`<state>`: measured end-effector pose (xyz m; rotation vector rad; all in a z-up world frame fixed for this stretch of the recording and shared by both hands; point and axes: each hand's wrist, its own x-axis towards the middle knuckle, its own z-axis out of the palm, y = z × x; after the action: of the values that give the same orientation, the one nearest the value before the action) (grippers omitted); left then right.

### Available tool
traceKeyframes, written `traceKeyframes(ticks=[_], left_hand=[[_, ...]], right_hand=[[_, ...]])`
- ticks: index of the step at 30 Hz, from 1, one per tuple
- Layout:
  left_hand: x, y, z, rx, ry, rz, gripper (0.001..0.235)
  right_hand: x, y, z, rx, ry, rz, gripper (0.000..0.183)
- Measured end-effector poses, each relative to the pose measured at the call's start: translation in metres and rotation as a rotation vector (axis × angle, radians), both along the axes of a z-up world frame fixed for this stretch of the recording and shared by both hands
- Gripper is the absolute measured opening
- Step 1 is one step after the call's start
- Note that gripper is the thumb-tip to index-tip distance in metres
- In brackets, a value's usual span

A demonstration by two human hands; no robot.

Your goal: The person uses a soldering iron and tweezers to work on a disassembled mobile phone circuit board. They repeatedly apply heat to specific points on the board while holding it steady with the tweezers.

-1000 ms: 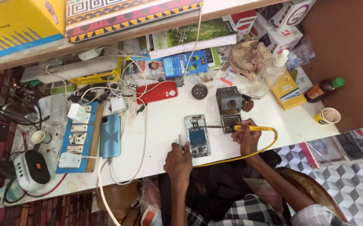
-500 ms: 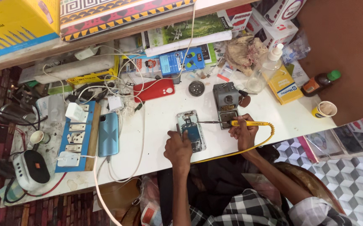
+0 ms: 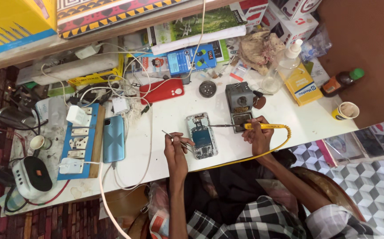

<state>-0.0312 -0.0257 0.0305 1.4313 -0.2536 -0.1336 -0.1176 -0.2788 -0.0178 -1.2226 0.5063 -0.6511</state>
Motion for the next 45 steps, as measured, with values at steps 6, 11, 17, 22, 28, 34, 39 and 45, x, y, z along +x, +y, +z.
traceKeyframes(ticks=[6,11,17,22,28,34,39,45], left_hand=[[-0.006,0.002,-0.008,0.015,-0.072,-0.051,0.018],[-0.008,0.005,-0.016,0.078,-0.115,-0.050,0.018],[-0.016,0.005,-0.024,0.041,-0.117,-0.025,0.011],[-0.019,0.001,-0.034,0.076,-0.164,0.009,0.011],[-0.013,-0.009,-0.036,0.030,-0.151,0.226,0.020],[0.002,-0.010,-0.045,-0.259,0.084,0.297,0.028],[0.021,-0.025,-0.042,-0.520,0.249,0.352,0.036],[0.017,-0.038,-0.045,-0.597,0.228,0.310,0.037]], right_hand=[[0.000,0.001,0.003,-0.034,-0.004,-0.011,0.022],[0.001,0.002,0.003,-0.022,-0.032,-0.002,0.026],[0.001,0.001,0.001,-0.049,-0.046,-0.006,0.028],[0.000,-0.005,-0.007,-0.008,-0.047,0.006,0.028],[0.005,-0.003,-0.008,-0.010,-0.028,-0.015,0.025],[0.000,-0.003,-0.012,-0.045,-0.005,0.017,0.023],[-0.002,-0.004,-0.013,-0.008,-0.012,0.061,0.022],[-0.001,-0.013,-0.028,0.065,-0.079,0.117,0.022]])
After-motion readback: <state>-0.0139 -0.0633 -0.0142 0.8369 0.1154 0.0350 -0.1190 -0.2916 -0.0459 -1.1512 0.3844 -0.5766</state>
